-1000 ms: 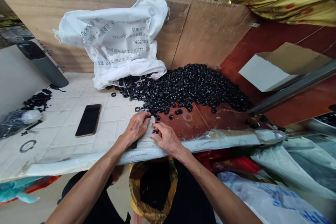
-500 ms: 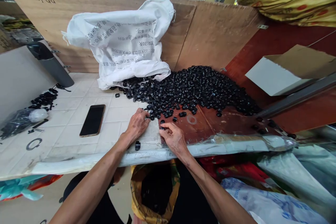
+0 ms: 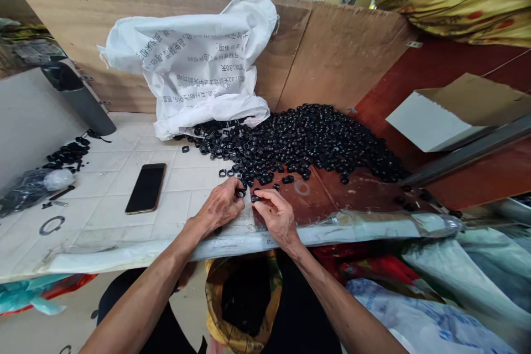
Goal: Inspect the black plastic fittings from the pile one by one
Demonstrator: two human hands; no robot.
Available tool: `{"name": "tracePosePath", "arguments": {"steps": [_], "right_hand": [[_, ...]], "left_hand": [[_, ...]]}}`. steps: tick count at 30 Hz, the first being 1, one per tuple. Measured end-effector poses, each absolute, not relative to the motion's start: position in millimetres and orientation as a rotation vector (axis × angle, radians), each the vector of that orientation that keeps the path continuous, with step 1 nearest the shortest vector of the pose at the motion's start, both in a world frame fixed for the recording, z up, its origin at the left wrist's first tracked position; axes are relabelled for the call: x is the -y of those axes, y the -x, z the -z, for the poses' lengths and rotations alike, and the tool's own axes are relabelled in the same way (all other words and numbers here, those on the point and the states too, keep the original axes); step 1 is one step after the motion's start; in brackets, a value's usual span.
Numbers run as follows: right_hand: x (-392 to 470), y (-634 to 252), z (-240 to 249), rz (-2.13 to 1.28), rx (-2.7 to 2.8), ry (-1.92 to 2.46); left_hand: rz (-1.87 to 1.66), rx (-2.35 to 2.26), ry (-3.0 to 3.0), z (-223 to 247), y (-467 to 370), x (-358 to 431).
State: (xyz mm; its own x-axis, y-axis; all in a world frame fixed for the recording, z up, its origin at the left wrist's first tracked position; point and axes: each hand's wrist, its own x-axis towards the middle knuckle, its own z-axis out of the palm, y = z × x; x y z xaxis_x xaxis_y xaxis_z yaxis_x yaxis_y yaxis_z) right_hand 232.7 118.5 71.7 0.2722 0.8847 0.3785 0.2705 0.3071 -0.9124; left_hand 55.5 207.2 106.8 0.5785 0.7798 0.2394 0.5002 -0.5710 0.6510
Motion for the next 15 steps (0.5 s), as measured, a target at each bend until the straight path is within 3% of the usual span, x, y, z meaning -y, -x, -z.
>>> {"name": "tracePosePath", "arguments": {"steps": [15], "right_hand": [[-117,-233,-73,-0.601,1.36,1.188]], "left_hand": [[-0.691,-0.719,-2.06,-115,-46,-186]]}}
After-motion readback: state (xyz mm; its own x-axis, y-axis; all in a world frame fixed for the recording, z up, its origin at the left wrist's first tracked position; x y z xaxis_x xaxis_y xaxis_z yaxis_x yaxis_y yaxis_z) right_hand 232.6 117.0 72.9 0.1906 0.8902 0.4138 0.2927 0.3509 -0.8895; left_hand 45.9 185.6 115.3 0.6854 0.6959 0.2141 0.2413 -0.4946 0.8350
